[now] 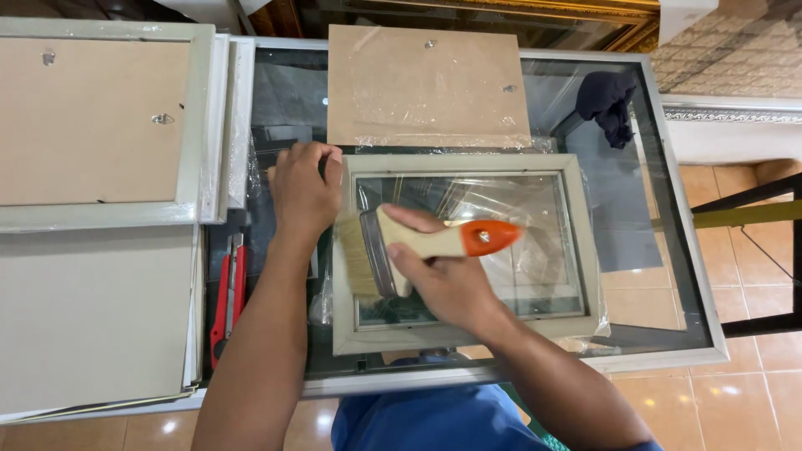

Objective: Assembling a picture frame by cleaning the glass and inserting the backing.

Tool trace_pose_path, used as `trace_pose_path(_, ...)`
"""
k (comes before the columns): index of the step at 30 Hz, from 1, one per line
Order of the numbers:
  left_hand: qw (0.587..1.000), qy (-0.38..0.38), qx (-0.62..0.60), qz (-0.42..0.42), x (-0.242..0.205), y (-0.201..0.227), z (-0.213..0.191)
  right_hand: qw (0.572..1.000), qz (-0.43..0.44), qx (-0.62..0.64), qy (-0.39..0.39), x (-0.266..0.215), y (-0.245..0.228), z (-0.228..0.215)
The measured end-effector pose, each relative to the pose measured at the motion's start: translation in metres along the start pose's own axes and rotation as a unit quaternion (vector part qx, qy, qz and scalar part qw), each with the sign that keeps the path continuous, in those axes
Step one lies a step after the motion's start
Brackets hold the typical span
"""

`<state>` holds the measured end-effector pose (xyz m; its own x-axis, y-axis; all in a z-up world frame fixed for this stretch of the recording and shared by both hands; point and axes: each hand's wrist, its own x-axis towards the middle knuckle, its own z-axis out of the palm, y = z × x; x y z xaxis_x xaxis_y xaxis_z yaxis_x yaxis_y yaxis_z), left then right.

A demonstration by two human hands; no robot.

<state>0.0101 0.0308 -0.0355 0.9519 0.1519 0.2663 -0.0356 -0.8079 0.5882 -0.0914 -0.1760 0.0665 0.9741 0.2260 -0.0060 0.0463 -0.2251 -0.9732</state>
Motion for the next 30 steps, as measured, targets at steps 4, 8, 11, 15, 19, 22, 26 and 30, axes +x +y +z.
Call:
trace_pose_path(4, 0.999, -0.001, -0.031, 0.007, -0.003, 0.011, -0.012, 0.990, 0.017, -0.140, 0.020, -0.008, 0.018, -0.065)
trace_pose_path(8, 0.999, -0.008, -0.031, 0.002, -0.003, 0.017, -0.016, 0.946, 0.085, -0.265, 0.167, -0.043, 0.020, -0.183)
trace_pose_path(11, 1.000, -0.004, -0.017, 0.008, -0.003, 0.019, -0.015, 0.878, 0.014, -0.423, 0.223, -0.062, 0.012, -0.207)
trace_pose_path(15, 1.000, -0.015, -0.014, 0.004, -0.002, 0.023, -0.016, 0.986, -0.054, -0.088, 0.134, -0.055, 0.010, -0.119)
trace_pose_path(19, 0.999, -0.029, -0.015, -0.006, -0.003, 0.022, -0.017, 0.989, -0.048, 0.000, -0.141, -0.049, -0.004, -0.026)
trace_pose_path(22, 0.999, -0.021, -0.024, 0.007, 0.001, 0.021, -0.017, 0.978, 0.120, -0.114, -0.123, -0.047, 0.010, -0.061)
trace_pose_path(26, 0.999, -0.021, -0.034, 0.004, -0.004, 0.019, -0.018, 0.921, 0.265, -0.277, 0.068, -0.074, 0.034, -0.193)
trace_pose_path(30, 0.999, -0.029, -0.019, 0.000, -0.001, 0.018, -0.015, 0.867, 0.162, -0.421, 0.211, -0.103, 0.008, -0.256)
